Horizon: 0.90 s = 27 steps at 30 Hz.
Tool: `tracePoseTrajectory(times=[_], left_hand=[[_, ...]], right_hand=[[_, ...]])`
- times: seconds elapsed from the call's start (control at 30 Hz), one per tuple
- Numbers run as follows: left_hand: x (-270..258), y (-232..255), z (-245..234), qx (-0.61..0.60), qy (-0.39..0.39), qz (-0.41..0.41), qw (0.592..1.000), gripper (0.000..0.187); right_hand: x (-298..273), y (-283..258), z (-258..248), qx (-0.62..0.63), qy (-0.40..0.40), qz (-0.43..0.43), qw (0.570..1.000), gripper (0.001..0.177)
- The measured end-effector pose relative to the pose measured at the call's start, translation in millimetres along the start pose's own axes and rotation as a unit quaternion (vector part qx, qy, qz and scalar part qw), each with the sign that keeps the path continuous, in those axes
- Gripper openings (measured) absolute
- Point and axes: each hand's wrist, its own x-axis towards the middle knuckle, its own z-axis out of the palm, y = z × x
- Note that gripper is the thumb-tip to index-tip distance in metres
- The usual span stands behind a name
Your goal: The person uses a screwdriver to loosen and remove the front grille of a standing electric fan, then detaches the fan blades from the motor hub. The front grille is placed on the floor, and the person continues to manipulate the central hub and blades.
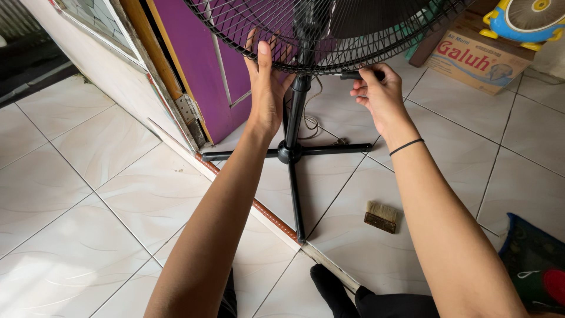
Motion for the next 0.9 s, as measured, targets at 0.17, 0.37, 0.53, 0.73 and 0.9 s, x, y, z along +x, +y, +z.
tracePoseTrajectory(times=[0.17, 0.37, 0.53, 0.73, 0.9], left_hand=[[-2.0, 2.7, 0.8, -0.014, 0.015, -0.021, 1.000, 0.121], [-3.2, 2.6, 4.2, 0.004, 0.014, -0.014, 1.000, 0.113], [-4.5, 5.3, 4.6, 0.003, 0.010, -0.020, 1.000, 0.112], [-7.2, 10.5, 3.8, 0.039, 0.009, -0.026, 0.999, 0.112], [-5.4, 9.9, 0.9, 0.059, 0.004, -0.021, 0.998, 0.114]], right_hand=[[-0.3, -1.7, -4.5, 0.013, -0.016, 0.008, 1.000, 0.012], [1.4, -6.0, -5.2, -0.023, -0.011, 0.017, 1.000, 0.012], [-4.0, -8.5, -6.3, -0.008, -0.026, 0.006, 1.000, 0.014], [-9.7, -7.9, -1.5, 0.020, -0.014, 0.006, 1.000, 0.012], [-4.8, -3.6, 0.2, 0.041, -0.015, -0.011, 0.999, 0.013]])
